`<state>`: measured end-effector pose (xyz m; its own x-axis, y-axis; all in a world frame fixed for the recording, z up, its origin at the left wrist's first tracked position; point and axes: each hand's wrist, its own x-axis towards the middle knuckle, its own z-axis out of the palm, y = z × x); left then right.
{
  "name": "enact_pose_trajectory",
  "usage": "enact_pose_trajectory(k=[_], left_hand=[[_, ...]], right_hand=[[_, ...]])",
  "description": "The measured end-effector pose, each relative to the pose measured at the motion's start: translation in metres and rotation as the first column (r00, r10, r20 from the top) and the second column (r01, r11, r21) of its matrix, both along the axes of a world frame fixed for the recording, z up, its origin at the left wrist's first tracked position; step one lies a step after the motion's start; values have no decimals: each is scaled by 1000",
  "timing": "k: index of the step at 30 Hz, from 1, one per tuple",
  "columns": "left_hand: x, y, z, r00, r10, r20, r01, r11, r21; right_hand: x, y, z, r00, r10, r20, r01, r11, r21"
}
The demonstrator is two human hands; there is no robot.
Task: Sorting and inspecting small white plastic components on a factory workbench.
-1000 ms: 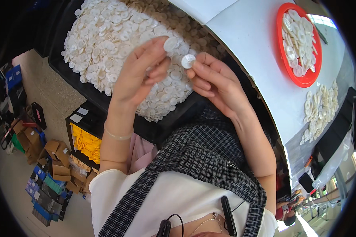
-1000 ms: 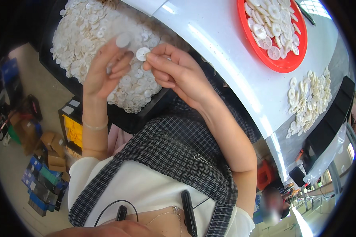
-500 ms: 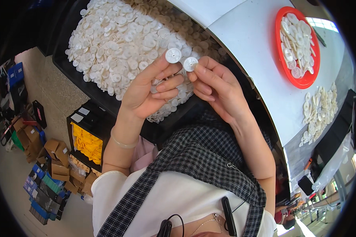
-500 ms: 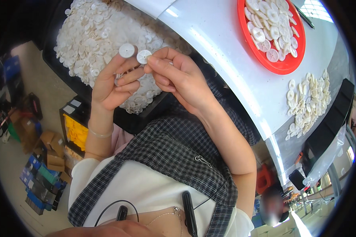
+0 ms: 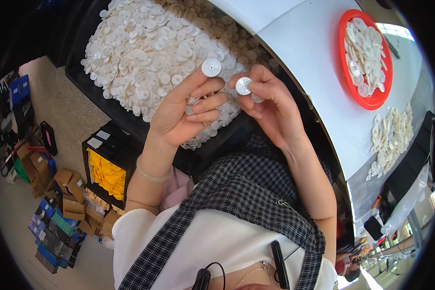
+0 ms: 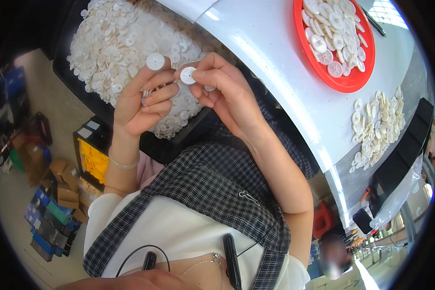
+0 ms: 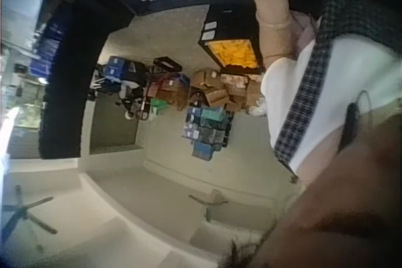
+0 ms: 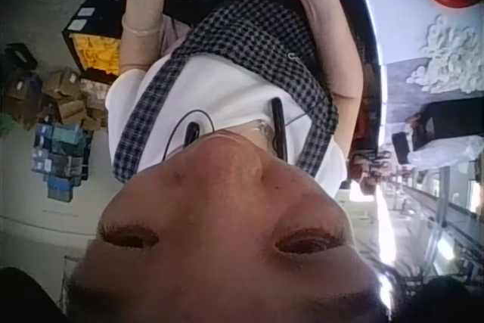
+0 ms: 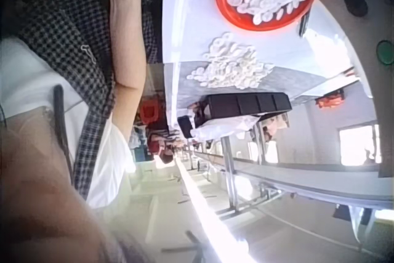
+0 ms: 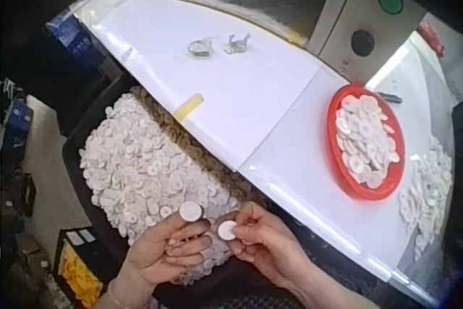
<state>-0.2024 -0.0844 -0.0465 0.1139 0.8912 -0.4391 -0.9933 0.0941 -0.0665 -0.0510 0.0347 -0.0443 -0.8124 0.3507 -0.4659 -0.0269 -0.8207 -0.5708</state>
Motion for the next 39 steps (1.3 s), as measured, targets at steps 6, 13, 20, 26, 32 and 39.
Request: enact_pose_trajectory(k=[6, 13, 20, 26, 32, 39], left_hand=[[12, -7, 9, 806, -113, -581, 39, 990, -138], [30, -8, 15, -78, -168, -983, -40, 985, -165], [-18, -4, -18, -477, -299, -826, -271, 945, -185], [-10, 11, -15, -701, -399, -591, -256, 914, -314], [-11, 9, -18, -702, -400, -589, -285, 916, -282], [-13, -2, -16, -585, -387, -712, -257, 922, -290]], right_hand=[[-2, -3, -2, 997, -55, 53, 57, 997, -42], [3, -8, -21, 996, 69, 57, -54, 971, -233], [-16, 12, -25, 858, -96, 505, -440, 368, 819], [-24, 16, -51, 883, -200, 425, -425, 48, 904], [-16, 12, -49, 891, -153, 427, -416, 94, 904], [-7, 6, -38, 823, -92, 560, -530, 231, 816]])
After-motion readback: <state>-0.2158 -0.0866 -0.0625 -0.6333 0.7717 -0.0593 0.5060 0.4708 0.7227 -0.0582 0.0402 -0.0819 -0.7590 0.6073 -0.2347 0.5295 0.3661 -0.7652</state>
